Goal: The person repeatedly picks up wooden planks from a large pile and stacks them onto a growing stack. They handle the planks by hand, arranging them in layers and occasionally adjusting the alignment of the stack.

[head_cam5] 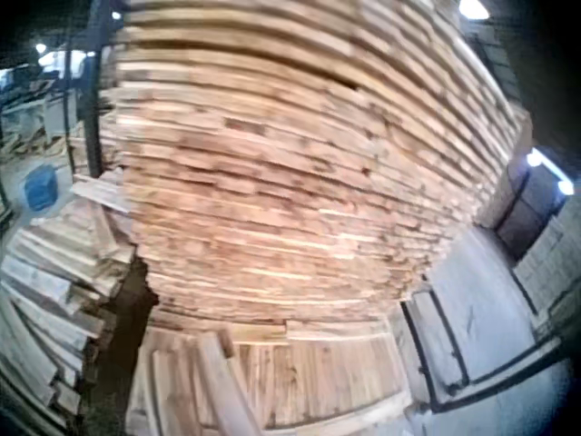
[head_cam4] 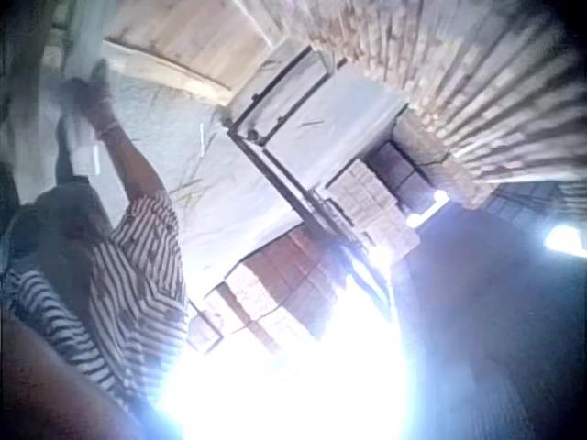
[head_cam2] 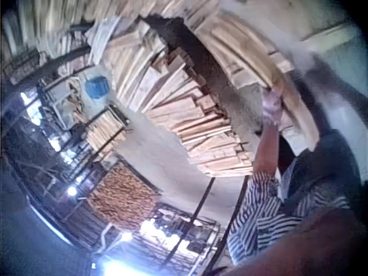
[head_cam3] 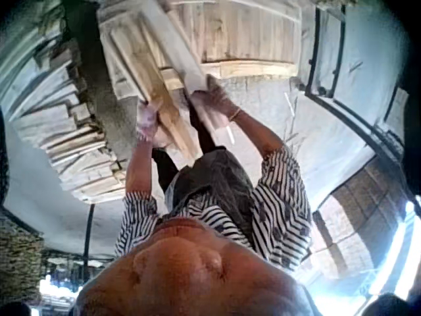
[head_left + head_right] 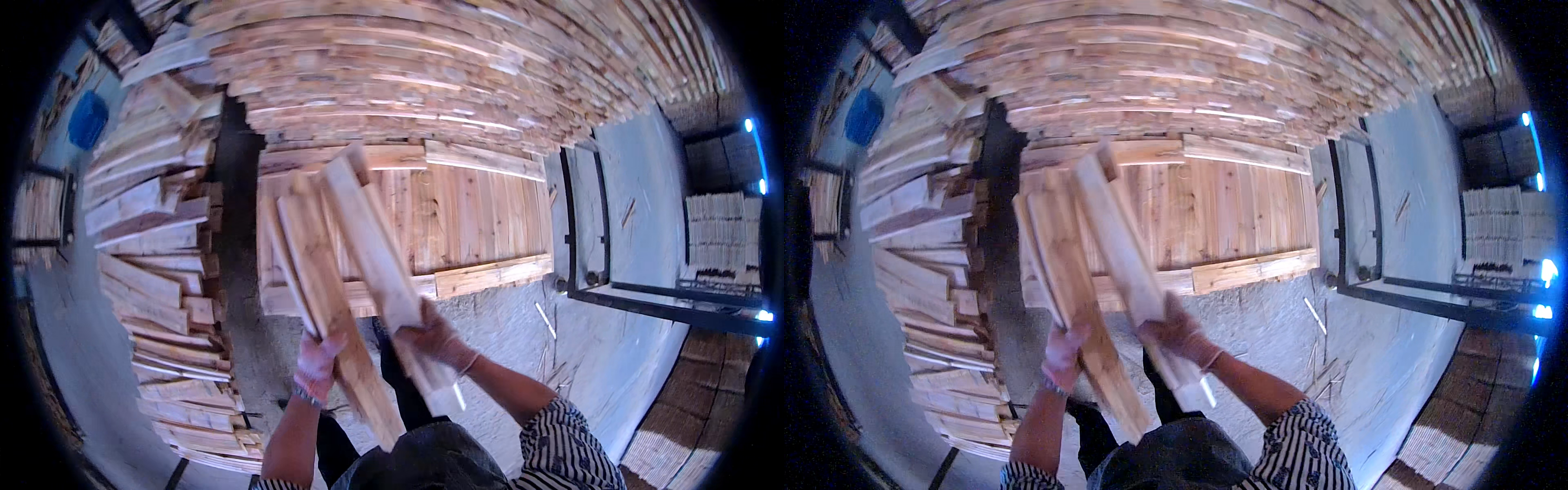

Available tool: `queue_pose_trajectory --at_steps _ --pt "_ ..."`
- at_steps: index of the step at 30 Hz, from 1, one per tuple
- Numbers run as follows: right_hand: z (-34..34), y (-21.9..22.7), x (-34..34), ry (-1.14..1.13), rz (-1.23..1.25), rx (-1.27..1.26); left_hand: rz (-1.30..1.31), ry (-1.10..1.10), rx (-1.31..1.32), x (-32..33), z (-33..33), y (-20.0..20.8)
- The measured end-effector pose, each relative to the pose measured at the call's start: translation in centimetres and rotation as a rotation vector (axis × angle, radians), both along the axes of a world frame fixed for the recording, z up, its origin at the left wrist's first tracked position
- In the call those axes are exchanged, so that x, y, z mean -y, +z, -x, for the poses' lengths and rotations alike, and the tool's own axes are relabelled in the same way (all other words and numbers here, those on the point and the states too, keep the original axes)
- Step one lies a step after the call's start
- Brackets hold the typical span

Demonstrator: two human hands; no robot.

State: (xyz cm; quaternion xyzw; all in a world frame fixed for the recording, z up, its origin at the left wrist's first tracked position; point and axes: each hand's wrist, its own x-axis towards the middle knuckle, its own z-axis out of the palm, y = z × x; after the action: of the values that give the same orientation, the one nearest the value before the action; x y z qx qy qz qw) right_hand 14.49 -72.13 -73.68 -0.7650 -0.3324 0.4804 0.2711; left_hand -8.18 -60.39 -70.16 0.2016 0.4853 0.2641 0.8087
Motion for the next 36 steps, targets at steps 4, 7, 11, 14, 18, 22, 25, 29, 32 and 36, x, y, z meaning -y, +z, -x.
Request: queue_pose_trajectory --at_steps 4,7,11,14,18,22,25,29,32,36 --pt "-11.4 -2.5 0.8 -0.134 0.037 0.277 -0.153 -0.197 -0.316 -5.0 -11.6 -3.2" --pt "-18.3 -5.6 0.6 -0.252 0.104 0.268 -0.167 -0.332 -0.505 -8.0 -17.2 -6.6" --pt "-22.3 -8.4 0.0 -0.172 0.382 0.598 -0.233 -0.418 -0.617 -9.8 -19.3 -9.0" --pt "-19.8 -7.8 -0.9 -0.129 0.154 0.784 -0.342 -0.403 -0.570 -10.1 -16.7 -10.4" --pt "-13.4 -6.0 -5.2 -0.066 -0.022 0.441 -0.346 -0.573 -0.935 -11.8 -14.5 -8.1" --pt "-8.6 -8.1 -12.7 -0.088 0.133 0.461 -0.462 -0.840 -1.328 -14.2 -13.7 -10.6" --pt "-5.3 -10.9 -17.9 -0.167 0.326 0.546 -0.638 -0.916 -1.541 -14.1 -11.1 -16.7" --pt "-6.4 -16.2 -15.1 -0.327 0.016 0.392 -0.560 -0.746 -1.212 -14.2 -11.8 -16.3" --pt "-7.0 -16.0 -15.2 -0.373 0.018 0.253 -0.513 -0.722 -1.210 -16.3 -6.1 -16.1" --pt "-9.9 -17.9 -13.5 -0.521 -0.185 0.135 -0.566 -0.827 -1.349 -19.3 -3.0 -15.0"
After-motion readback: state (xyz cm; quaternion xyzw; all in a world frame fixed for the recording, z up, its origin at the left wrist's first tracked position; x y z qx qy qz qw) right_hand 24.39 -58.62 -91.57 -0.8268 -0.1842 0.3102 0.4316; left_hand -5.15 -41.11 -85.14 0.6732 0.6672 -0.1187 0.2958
